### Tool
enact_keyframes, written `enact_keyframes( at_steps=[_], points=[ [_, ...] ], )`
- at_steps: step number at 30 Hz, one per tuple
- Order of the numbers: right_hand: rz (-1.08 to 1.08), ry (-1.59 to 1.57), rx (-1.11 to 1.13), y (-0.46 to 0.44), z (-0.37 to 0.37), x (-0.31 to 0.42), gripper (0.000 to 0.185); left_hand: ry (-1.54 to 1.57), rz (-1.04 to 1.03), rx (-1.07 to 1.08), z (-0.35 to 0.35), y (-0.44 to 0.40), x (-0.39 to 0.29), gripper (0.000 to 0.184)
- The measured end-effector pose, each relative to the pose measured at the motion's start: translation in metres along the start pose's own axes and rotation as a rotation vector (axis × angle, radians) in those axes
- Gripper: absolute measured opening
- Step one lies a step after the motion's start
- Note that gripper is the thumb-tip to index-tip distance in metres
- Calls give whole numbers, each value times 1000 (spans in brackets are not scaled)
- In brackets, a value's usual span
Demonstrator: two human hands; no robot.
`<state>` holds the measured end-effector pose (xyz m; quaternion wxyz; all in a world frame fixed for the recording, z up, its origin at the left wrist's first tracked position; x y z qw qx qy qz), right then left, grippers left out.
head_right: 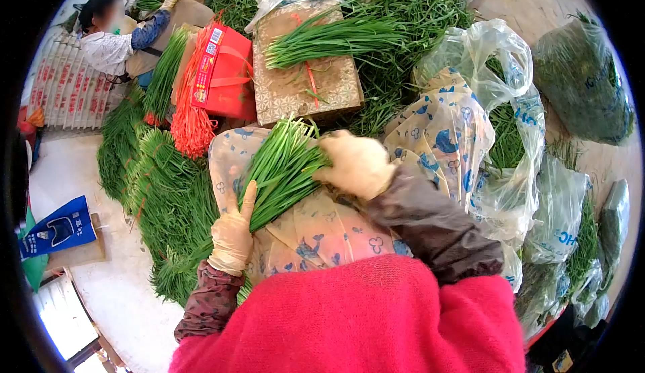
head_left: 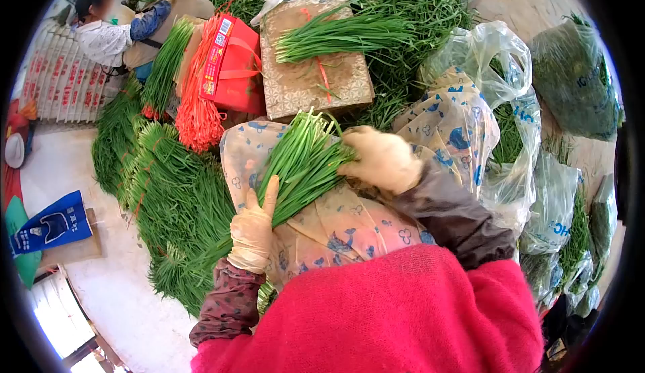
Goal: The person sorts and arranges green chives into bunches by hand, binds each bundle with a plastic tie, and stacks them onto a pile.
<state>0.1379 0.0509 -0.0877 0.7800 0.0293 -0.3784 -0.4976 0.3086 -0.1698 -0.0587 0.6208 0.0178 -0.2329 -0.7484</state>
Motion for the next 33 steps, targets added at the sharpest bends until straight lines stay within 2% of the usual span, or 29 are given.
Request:
enact_keyframes(
  at_steps=[1,3,5,6,7,8,9,11,13,15,17,18,20,21,23,25,27,29,31,33],
  points=[
    [-31,-65,-18,-1,-11,11,45,-2,5,1,1,0,-1,90],
    [95,-250,-163,-25,-57,-5,34,69,39,88,2,1,-2,92],
    [-289,-795,106,-31,-62,-23,25,27,45,79,4,5,-2,92],
    [-381,-1046,169,-38,-56,-35,20,21,37,76,5,6,-3,92],
    [-459,-1136,129,-35,-35,-43,19,19,29,70,6,7,-4,91],
    [-544,-1234,-3,-40,-31,-60,18,-22,34,68,7,7,-7,90],
    [-565,-1336,-45,-52,-39,-88,19,-16,39,70,9,6,-7,90],
    [-494,-934,-88,-42,-15,-74,22,-51,11,83,13,5,-8,90],
    [-190,-512,91,-23,-5,-28,29,-139,-2,73,11,4,-9,92],
    [256,-242,-100,-9,-17,12,32,-232,-23,53,12,1,-10,94],
    [340,-185,58,-6,-21,49,30,-225,-19,64,13,0,-10,94],
    [341,-191,56,-8,-27,51,30,-231,-20,67,14,0,-10,94],
    [524,-392,35,-12,-34,57,25,-95,18,91,11,3,-7,94],
    [528,-392,32,-10,-32,52,25,-99,21,88,8,5,-6,94],
    [412,-459,560,9,-7,42,22,1,49,-5,1,9,-5,92],
    [655,-642,561,32,15,26,19,73,68,22,0,10,-5,89],
    [481,-898,792,47,50,6,15,111,74,-16,-6,9,-4,86],
    [249,-1280,488,38,52,-39,15,129,72,-10,-11,10,-2,84],
    [-240,-1336,174,12,63,-52,17,130,-5,-177,-18,13,0,80],
    [-194,-936,218,-20,50,-50,28,146,-33,-189,-21,13,2,77]
  ],
)
Point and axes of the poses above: each hand's wrist, its own y-axis away from the middle knuckle, its own z-axis out of the back of the hand, x = y × z, the point moved 2 cm from there along -y, towards the middle knuckle, and after that the axes turned 13 degrees about -z, right-handed, at the moved point
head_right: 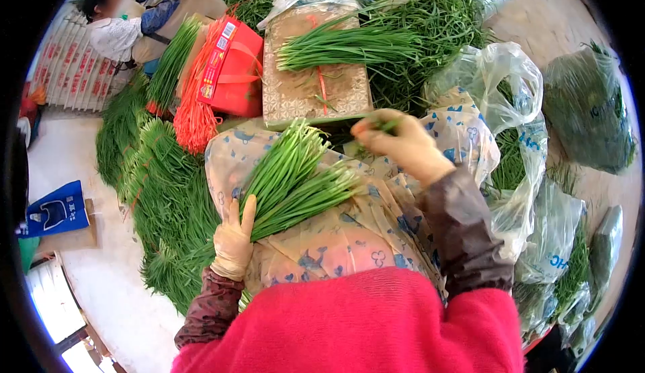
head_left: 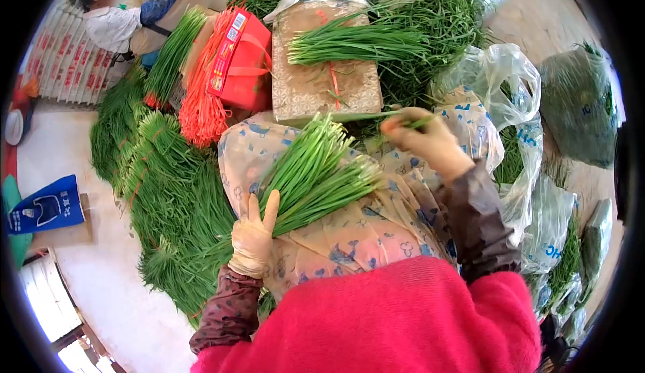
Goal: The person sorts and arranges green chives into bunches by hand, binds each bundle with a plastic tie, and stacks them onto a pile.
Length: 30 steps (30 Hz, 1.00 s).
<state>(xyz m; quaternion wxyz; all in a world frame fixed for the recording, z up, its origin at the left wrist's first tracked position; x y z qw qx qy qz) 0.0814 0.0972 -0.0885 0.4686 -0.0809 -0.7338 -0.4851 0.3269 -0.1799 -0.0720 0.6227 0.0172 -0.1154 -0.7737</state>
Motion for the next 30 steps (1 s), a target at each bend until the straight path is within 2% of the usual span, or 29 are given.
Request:
enact_keyframes(
  at_steps=[1,2,3,4,6,7,9,10,12,14,15,16,18,20,21,22,24,27,30],
  points=[
    [84,107,-30,-5,-14,3,39,19,-20,-7,0,0,1,75],
    [58,345,21,-20,-23,2,57,17,-25,-8,0,0,2,75],
    [224,587,-104,-39,-33,-6,69,41,-40,-5,0,1,2,73],
    [129,620,-33,-45,-45,1,74,65,-51,-4,0,1,2,71],
    [48,707,-7,-56,-67,2,60,59,-64,-39,-2,2,5,71],
    [47,709,1,-59,-69,-2,60,55,-79,-71,-1,3,5,71],
    [28,442,-83,-67,-63,-18,41,46,-87,-66,-1,4,6,71],
    [102,454,-172,-83,-50,-38,35,36,-103,-64,1,3,5,72],
    [0,366,-365,-94,-15,-52,32,43,-109,-51,2,3,4,72],
    [-27,214,-399,-79,-1,-38,28,45,-119,-42,5,0,6,73],
    [1,360,-353,-67,-2,-23,37,35,-138,-22,7,-2,6,74],
    [-5,364,-357,-55,-7,-5,37,23,-161,-4,9,-4,6,74],
    [179,780,-257,-42,-35,29,50,11,-189,-15,14,-12,8,75],
    [20,1039,-180,-47,-61,39,57,-8,-229,-1,17,-16,9,75],
    [26,1183,-158,-56,-74,30,49,-12,-239,-1,17,-17,10,75],
    [-53,1216,-8,-58,-84,32,41,-8,-239,-6,17,-18,12,75],
    [85,1167,-104,-87,-91,-8,33,-4,-261,-2,14,-17,14,74],
    [52,1029,-199,-89,-75,-18,27,-42,-250,-30,6,-12,15,71],
    [-116,996,-402,-108,-27,-44,27,28,-228,-73,2,-12,16,69]
  ],
)
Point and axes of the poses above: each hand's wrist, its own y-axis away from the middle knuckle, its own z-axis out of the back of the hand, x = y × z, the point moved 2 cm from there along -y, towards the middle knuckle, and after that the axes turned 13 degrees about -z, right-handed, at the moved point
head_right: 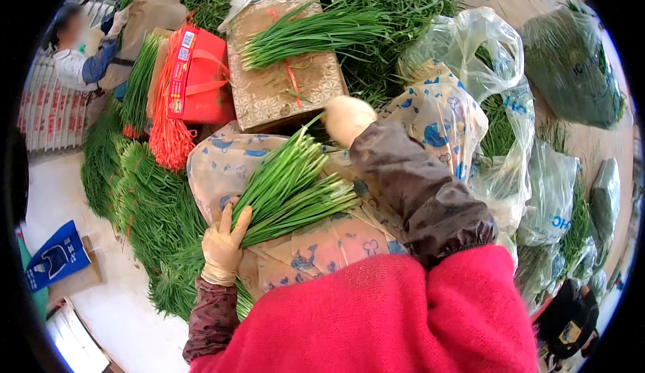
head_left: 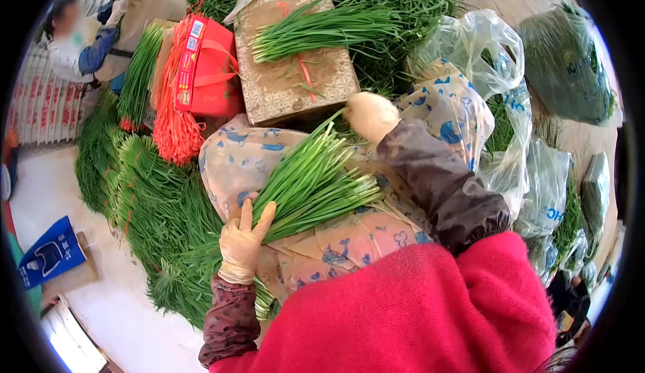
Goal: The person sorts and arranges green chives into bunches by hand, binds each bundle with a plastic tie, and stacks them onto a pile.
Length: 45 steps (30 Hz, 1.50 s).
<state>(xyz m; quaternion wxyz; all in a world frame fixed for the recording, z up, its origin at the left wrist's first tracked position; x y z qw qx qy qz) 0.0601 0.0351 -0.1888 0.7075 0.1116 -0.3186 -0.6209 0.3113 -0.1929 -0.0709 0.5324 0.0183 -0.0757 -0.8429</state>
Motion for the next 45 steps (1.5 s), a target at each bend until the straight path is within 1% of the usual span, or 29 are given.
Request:
enact_keyframes(
  at_steps=[2,4,6,8,10,12,13,14,16,17,18,20,22,24,27,28,30,31,32,34,35,36,37,38,39,40,42,43,45],
  points=[
    [-37,107,45,-16,7,-28,29,43,4,-65,-4,4,5,68],
    [8,216,325,-2,28,-33,47,60,3,-61,-5,6,5,68],
    [115,-239,515,9,24,-27,66,78,-6,-54,-7,5,6,68],
    [301,-798,804,25,15,-13,74,107,1,-99,-6,2,6,71],
    [498,-822,705,21,1,17,60,112,-12,-36,-2,1,6,74],
    [317,-1358,787,21,-16,32,44,319,89,-156,-4,6,11,76],
    [195,-1600,752,35,-4,41,36,395,88,-123,2,5,13,80],
    [201,-1614,748,34,-4,42,36,385,79,-116,7,2,13,80],
    [117,-1631,721,31,4,47,38,623,111,-166,16,-4,14,80],
    [26,-1412,534,31,13,45,36,732,160,-99,13,0,16,80],
    [19,-1209,385,33,25,40,25,721,159,-100,15,-2,16,80],
    [148,-862,-206,18,35,25,24,861,119,-161,20,-12,11,73],
    [176,-853,-132,1,46,4,25,861,101,-152,20,-11,11,75],
    [276,-823,87,15,69,-5,19,938,186,-63,19,-7,8,74],
    [615,-716,712,16,61,-8,22,931,212,-87,20,-9,7,71],
    [631,-478,591,27,67,-4,30,929,212,-87,17,-7,8,71],
    [764,-382,463,34,50,12,36,879,103,-145,12,-7,10,70],
    [765,-422,602,38,49,19,38,880,98,-141,13,-8,11,70],
    [625,-367,757,48,53,20,35,861,87,-114,14,-8,10,70],
    [749,-206,581,49,40,29,33,845,77,-79,14,-5,9,71],
    [696,-281,459,54,37,29,32,1001,205,-69,11,-1,10,71],
    [596,-485,551,48,27,30,32,1154,336,-59,8,1,12,71],
    [544,-528,542,47,27,36,30,1169,260,-97,5,1,18,71],
    [625,-436,331,48,32,39,27,1169,260,-96,5,4,23,71],
    [674,-337,106,50,38,41,25,1483,450,5,3,9,27,67],
    [598,-289,6,62,51,48,26,1788,645,114,2,12,27,63],
    [812,-169,-221,44,36,55,26,1898,596,136,1,8,29,53],
    [812,-168,-223,48,46,54,26,1935,590,175,-8,13,33,52],
    [504,-247,39,56,70,47,25,2066,585,214,-7,8,30,54]
  ],
)
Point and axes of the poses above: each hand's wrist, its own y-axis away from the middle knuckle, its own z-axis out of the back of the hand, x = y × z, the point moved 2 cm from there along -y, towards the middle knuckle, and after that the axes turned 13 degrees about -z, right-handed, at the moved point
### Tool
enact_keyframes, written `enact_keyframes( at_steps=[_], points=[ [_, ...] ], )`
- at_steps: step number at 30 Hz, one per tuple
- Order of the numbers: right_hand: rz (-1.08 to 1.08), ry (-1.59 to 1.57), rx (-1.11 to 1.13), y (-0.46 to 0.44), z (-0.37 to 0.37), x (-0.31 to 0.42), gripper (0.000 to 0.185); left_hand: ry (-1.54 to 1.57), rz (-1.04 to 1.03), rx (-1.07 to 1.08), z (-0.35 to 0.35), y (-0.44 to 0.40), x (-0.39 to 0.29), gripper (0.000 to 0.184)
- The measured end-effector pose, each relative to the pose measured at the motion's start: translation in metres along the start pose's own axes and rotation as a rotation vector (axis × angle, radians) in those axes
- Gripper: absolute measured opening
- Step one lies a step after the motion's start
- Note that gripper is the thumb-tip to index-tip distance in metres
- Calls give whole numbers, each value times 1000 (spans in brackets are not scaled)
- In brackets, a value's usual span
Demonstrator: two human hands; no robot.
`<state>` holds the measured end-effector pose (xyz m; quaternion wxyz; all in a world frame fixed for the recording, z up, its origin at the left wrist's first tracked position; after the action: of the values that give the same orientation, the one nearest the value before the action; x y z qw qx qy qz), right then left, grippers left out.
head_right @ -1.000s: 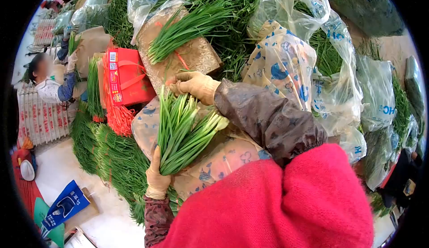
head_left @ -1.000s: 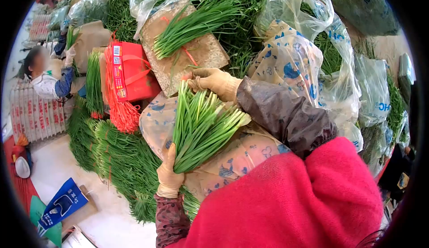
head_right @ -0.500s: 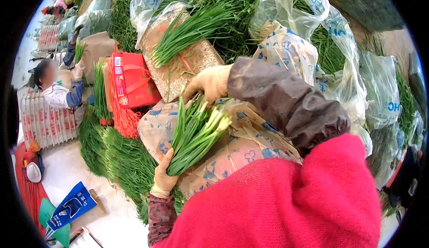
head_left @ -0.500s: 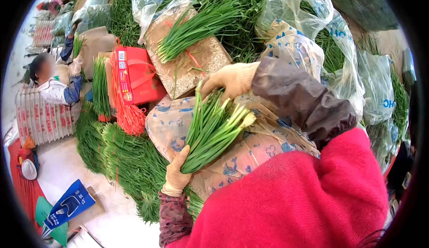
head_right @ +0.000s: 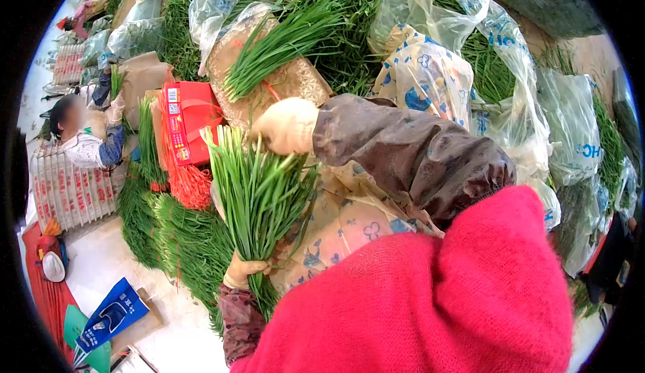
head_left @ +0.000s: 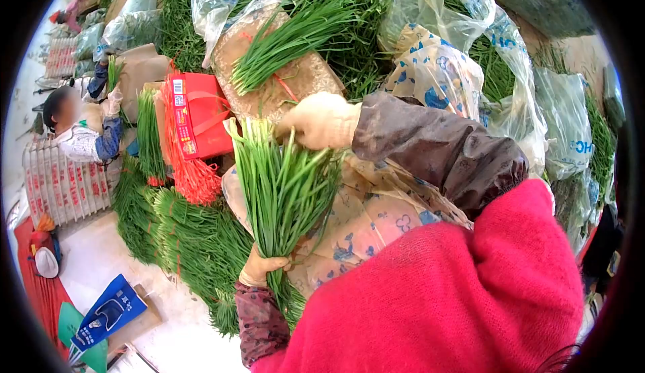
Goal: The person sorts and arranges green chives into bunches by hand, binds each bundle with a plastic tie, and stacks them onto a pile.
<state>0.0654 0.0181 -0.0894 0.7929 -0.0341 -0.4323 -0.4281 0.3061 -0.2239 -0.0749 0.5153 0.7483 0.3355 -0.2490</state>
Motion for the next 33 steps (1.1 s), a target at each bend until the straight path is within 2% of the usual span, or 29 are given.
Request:
enact_keyframes(
  at_steps=[1,3,5,7,8,10,11,13,15,17,18,19,21,22,23,25,26,28,30,31,33],
  points=[
    [-38,109,-54,-6,5,-8,27,3,3,0,-4,-1,-1,54],
    [-276,236,-82,-17,21,-34,27,82,-6,8,-8,-2,0,58],
    [-268,65,-314,-27,11,-97,26,97,-11,20,-3,0,3,62],
    [-487,177,-213,-9,35,-101,28,116,-17,25,3,3,11,65],
    [-482,177,-212,-6,36,-104,28,107,-21,39,7,3,15,67],
    [-627,538,46,-2,34,-109,40,64,-33,34,9,2,18,70],
    [-464,419,-32,4,27,-102,49,68,-37,32,7,1,18,70],
    [-107,73,37,6,7,-82,56,96,-82,14,1,-2,16,66],
    [-153,50,134,12,-7,-44,58,130,-93,3,-4,-5,16,67],
    [-173,48,118,8,-28,-28,44,160,-103,-9,-4,-4,16,68],
    [-150,11,104,-6,-51,-42,35,184,-100,-12,-1,-2,19,69],
    [-148,9,107,-7,-48,-43,35,211,-95,-19,2,-1,22,70],
    [-272,-118,26,-5,-39,-51,29,233,-72,-10,11,4,30,70],
    [-399,-4,-41,-6,-27,-55,30,251,-52,10,13,5,32,70],
    [-395,-73,-212,-11,-23,-74,27,253,-54,11,12,5,32,70],
    [-466,-425,-365,-10,-8,-104,32,240,-100,-39,6,4,32,69],
    [-463,-419,-362,-3,7,-92,32,246,-105,-40,3,2,33,69],
    [-325,-30,-40,11,24,-58,39,249,-109,-42,-2,-2,32,70],
    [-198,186,141,23,10,-19,55,245,-111,-50,-3,-5,32,70],
    [-171,285,55,25,-10,-10,65,239,-115,-56,-4,-8,31,70],
    [-223,273,-2,23,-27,7,69,237,-114,-42,-6,-10,29,70]
  ],
)
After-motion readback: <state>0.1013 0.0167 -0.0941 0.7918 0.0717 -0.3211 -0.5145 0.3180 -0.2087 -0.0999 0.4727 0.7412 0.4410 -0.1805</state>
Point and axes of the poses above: each hand's wrist, its own y-axis away from the middle knuckle, its own z-axis out of the back of the hand, x = y × z, the point moved 2 cm from there along -y, towards the middle knuckle, and after that the axes turned 13 degrees about -z, right-handed, at the moved point
